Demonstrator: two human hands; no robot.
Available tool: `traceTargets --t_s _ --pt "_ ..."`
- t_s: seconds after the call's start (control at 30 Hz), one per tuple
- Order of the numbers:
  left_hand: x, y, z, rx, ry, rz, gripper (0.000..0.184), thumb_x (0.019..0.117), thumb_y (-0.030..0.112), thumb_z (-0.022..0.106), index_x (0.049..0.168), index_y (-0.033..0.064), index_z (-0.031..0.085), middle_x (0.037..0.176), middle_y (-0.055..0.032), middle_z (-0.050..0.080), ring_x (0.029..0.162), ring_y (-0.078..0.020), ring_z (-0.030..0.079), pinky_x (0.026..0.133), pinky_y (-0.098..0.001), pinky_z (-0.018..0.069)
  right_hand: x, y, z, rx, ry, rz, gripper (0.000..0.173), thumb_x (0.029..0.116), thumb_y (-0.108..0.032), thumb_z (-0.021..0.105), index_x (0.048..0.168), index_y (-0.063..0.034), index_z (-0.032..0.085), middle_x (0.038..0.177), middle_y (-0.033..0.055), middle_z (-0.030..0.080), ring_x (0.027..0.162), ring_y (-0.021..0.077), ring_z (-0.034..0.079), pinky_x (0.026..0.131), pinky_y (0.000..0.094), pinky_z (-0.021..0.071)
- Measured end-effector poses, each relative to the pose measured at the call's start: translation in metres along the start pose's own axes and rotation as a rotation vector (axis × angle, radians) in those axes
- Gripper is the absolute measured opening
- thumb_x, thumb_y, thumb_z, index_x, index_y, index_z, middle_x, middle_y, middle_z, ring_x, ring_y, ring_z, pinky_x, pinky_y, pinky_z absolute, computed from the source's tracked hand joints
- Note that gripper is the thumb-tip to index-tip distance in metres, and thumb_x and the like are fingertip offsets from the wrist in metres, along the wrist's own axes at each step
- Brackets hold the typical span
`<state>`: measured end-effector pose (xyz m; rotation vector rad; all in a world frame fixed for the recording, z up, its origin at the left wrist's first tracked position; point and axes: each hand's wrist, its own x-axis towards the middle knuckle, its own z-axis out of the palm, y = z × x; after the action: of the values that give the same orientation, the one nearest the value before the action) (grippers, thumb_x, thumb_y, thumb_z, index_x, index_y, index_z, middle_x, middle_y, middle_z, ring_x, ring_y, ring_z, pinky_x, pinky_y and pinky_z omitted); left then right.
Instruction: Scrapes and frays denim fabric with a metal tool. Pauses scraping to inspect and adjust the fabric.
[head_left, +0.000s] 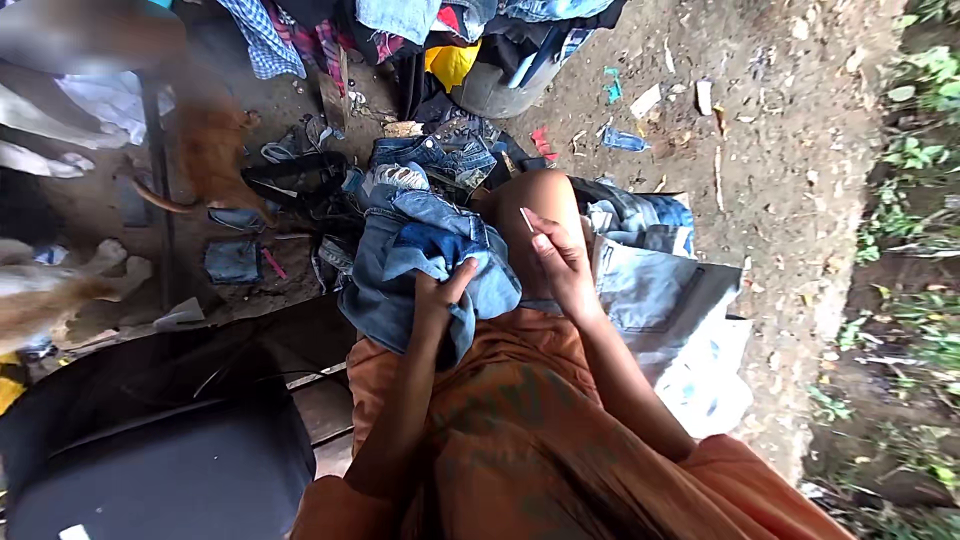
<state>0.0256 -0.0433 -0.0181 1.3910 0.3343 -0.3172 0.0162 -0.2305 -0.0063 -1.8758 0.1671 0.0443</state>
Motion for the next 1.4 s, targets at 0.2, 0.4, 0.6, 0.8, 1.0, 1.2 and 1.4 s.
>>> traceTargets --t_s 0.2,0.4,0.6,0.8,1.0,1.2,1.4 --pt "0.001 0.001 0.002 0.045 -0.028 0.054 0.021 0.0861 0.003 0.076 0.106 0.0051 0.068 0.089 0.0032 0.07 0.084 0.0009 0.065 0.081 -0.0227 0.056 -0.015 -0.013 -0.001 -0.445 -0.166 -0.167 0.046 0.1047 -0.035 0.053 0.148 -0.0176 0.054 0.099 0.0137 0.069 0.079 0.0277 0.067 0.067 0.0515 0.0555" --pt "-0.003 0.007 0.0 -0.037 -0.02 0.004 0.027 0.0849 -0.003 0.075 0.109 0.0046 0.066 0.092 0.0041 0.071 0.087 0.0012 0.066 0.083 -0.0208 0.0558 -0.02 0.003 0.013 -0.628 -0.137 -0.334 0.042 0.1062 -0.032 0.05 0.145 -0.0204 0.059 0.085 0.0138 0.066 0.064 0.0285 0.064 0.053 0.0452 0.0531" --pt "-0.003 0.007 0.0 0.01 -0.038 -0.023 0.02 0.0885 0.002 0.074 0.107 0.0052 0.067 0.089 0.0027 0.07 0.084 0.0001 0.066 0.081 -0.0229 0.056 -0.016 0.018 0.017 -0.574 0.005 -0.283 0.036 0.1059 -0.028 0.05 0.136 -0.0203 0.069 0.088 0.0122 0.067 0.069 0.0252 0.064 0.056 0.0437 0.052" --pt "-0.003 0.004 0.001 0.041 -0.001 -0.03 0.024 0.0873 0.005 0.076 0.11 0.0044 0.067 0.091 0.0013 0.07 0.085 -0.0006 0.066 0.081 -0.0238 0.0562 -0.008 -0.007 -0.005 -0.338 -0.104 -0.158 0.04 0.108 -0.026 0.046 0.144 -0.0137 0.059 0.124 0.0108 0.069 0.102 0.0178 0.068 0.085 0.043 0.0562" --pt "-0.003 0.001 0.001 0.055 -0.012 0.064 0.024 0.0857 0.002 0.075 0.109 0.0026 0.067 0.091 0.0013 0.07 0.084 0.0 0.065 0.08 -0.0227 0.0557 -0.003 -0.004 0.015 -0.52 -0.201 -0.268 0.042 0.1047 -0.03 0.053 0.144 -0.0194 0.061 0.091 0.0136 0.068 0.07 0.0273 0.066 0.058 0.0472 0.0541" --pt "-0.002 0.001 -0.003 0.037 -0.001 -0.018 0.036 0.0828 0.003 0.079 0.115 0.0052 0.064 0.095 0.0041 0.07 0.089 0.0014 0.066 0.084 -0.022 0.0561 -0.003 -0.009 0.009 0.281 -0.202 0.186 0.044 0.1078 -0.029 0.036 0.148 -0.0189 0.051 0.068 -0.0089 0.047 0.053 -0.0006 0.041 0.048 0.0159 0.0363" --pt "0.0 0.001 -0.004 -0.103 -0.079 0.041 0.037 0.0797 -0.005 0.076 0.113 0.0064 0.064 0.096 0.005 0.071 0.091 0.0003 0.067 0.085 -0.0228 0.0569 -0.013 0.013 -0.007 -0.119 -0.377 -0.013 0.057 0.1 -0.038 0.06 0.149 -0.0115 0.05 0.08 -0.0002 0.061 0.068 0.0048 0.057 0.066 0.0284 0.0526"
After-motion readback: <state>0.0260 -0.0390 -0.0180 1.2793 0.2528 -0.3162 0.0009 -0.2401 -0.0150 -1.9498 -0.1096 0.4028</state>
